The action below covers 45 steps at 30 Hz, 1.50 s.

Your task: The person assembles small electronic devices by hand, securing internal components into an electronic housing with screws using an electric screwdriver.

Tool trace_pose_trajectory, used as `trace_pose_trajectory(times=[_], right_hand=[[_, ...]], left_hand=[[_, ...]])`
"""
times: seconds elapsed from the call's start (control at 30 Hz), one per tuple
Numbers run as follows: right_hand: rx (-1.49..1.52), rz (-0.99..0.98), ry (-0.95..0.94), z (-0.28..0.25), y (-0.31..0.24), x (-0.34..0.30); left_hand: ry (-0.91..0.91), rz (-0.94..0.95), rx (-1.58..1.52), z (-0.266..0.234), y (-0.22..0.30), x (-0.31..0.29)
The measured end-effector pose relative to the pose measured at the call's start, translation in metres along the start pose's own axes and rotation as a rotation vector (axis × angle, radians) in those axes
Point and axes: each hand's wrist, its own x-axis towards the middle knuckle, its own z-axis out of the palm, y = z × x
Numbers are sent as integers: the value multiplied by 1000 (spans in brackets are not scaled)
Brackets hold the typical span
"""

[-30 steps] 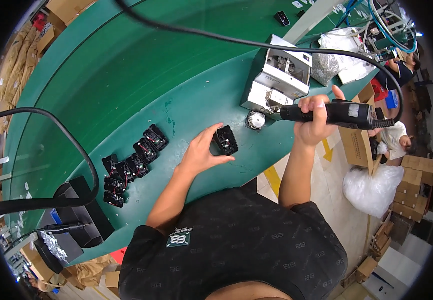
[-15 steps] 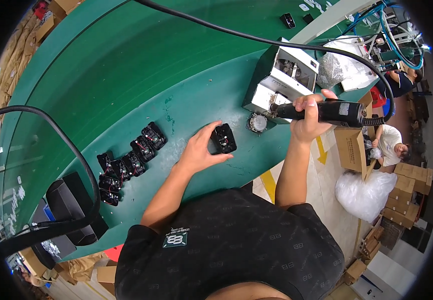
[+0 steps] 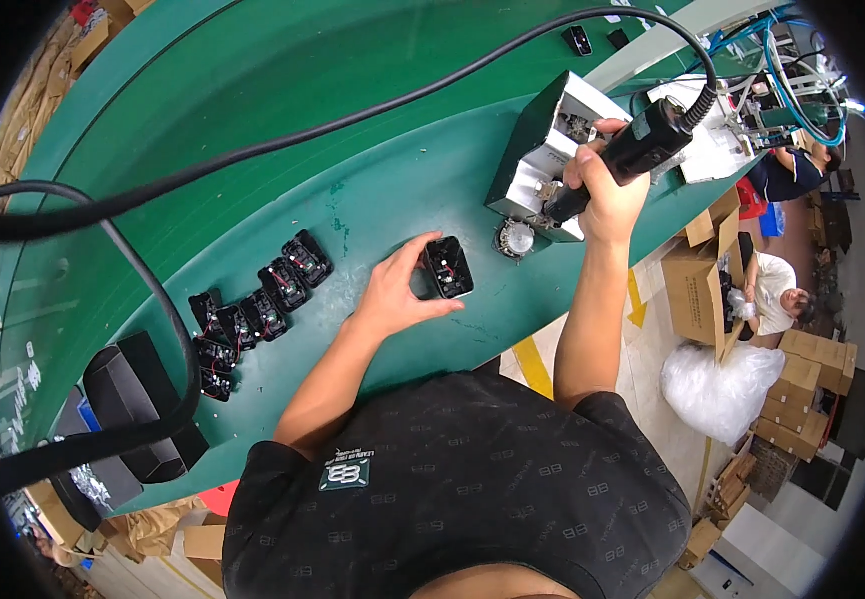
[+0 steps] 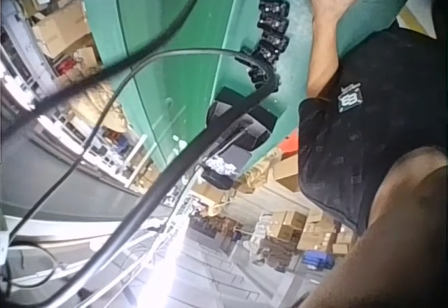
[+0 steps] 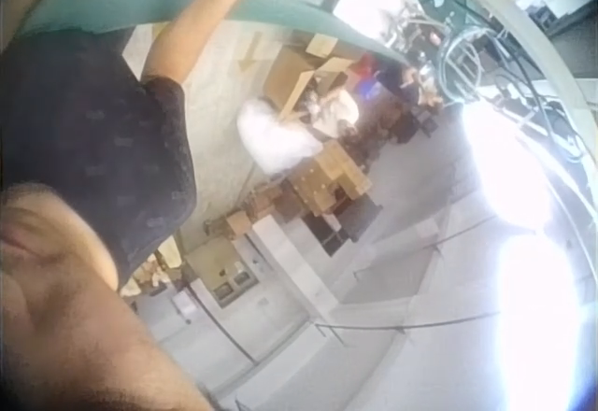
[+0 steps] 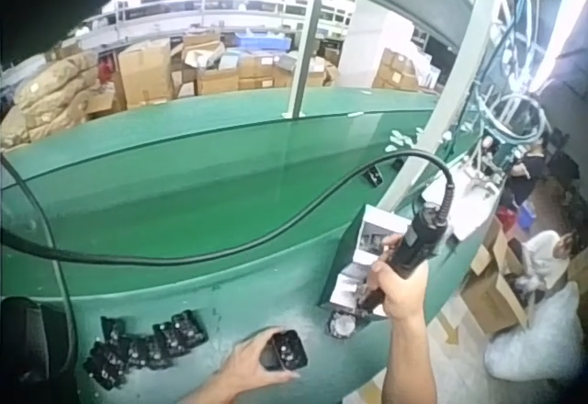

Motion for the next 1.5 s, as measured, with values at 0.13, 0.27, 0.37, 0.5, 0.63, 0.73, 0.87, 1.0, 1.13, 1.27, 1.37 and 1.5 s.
trace_pose_trajectory(times=[0.13,0.27,0.37,0.5,0.63,0.73,0.87,1.0,1.13,1.27,1.37,1.5], right_hand=[[47,20,16,0,-1,-5],[143,-32,-35,2,-9,-21],[252,-48,-49,14,-22,-38],[379,-63,-155,36,-25,-61],[408,-52,-143,53,-12,-74],[435,-28,-122,58,-4,-75],[286,-18,-148,59,2,-76],[281,-17,-150,59,7,-76],[282,-4,-137,60,7,-77],[289,15,-132,60,10,-78],[290,9,-135,60,12,-78],[305,42,-153,60,13,-80]], left_hand=[[61,42,-23,1,-1,-2],[96,61,11,-1,1,0],[77,23,44,-1,4,-1],[80,37,59,1,1,1],[100,70,70,2,1,1],[82,43,59,2,4,1],[88,52,51,2,2,1],[110,83,46,3,1,0],[99,69,37,2,3,0],[121,104,59,3,0,0],[121,127,44,2,1,0],[158,159,58,1,4,-1]])
